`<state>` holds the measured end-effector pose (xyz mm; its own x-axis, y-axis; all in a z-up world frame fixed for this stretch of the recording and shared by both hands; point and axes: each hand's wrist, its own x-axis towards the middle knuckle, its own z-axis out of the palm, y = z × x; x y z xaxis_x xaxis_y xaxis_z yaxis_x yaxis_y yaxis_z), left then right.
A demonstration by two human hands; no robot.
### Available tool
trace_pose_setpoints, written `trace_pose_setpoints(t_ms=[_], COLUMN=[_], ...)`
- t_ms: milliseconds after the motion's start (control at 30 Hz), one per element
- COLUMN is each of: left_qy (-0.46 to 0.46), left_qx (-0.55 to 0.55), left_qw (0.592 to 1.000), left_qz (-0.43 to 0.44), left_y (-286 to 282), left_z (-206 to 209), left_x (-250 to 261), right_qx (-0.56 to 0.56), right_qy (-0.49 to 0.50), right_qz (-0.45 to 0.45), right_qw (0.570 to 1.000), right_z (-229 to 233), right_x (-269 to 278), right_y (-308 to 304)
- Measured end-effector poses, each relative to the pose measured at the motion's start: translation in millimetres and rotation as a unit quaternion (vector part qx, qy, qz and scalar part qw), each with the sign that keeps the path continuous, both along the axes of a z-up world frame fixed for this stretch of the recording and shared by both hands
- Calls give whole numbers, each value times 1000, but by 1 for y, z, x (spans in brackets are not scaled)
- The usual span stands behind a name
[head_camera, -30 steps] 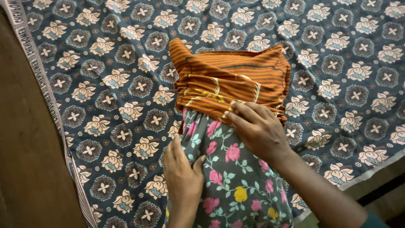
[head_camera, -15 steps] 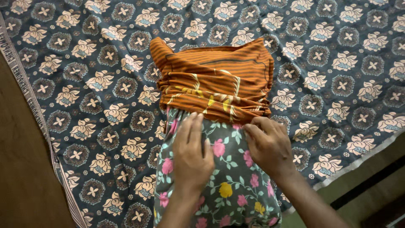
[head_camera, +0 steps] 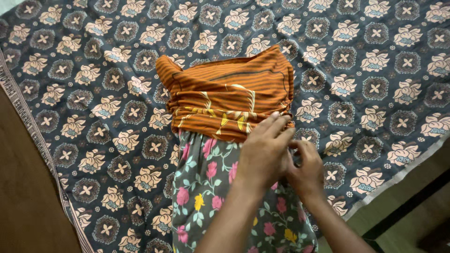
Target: The person wraps a floral-patterned cloth around an orange pillow on a bed, tucking and folding the fabric to cover it completely. They then lift the wrapped pillow and carry it across the room to place it on a wooden cabinet.
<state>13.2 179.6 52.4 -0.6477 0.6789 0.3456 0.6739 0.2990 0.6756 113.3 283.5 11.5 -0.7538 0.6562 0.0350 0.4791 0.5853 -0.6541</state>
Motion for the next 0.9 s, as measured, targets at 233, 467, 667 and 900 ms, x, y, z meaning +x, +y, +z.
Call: trace_pose_setpoints(t_ms=[233,467,667,900], left_qy=[136,142,86,68], left_qx=[-245,-330,-388,-377], left_qw=[959,931,916,921], left_qz=[53,56,53,65], left_y=[26,44,54,53], left_z=[-23,-20,-7,-18], left_x=[18,2,-7,-18], right_qx=[-73,-221,-476,-588], right_qy=[-26,-30,87,97], right_qz=[-23,-80,-181,-205], right_qw=[997,972,856,776], right_z=[-22,-58,-65,-36], right_x=[4,6,14,6], right_y=[3,5,-7,-14])
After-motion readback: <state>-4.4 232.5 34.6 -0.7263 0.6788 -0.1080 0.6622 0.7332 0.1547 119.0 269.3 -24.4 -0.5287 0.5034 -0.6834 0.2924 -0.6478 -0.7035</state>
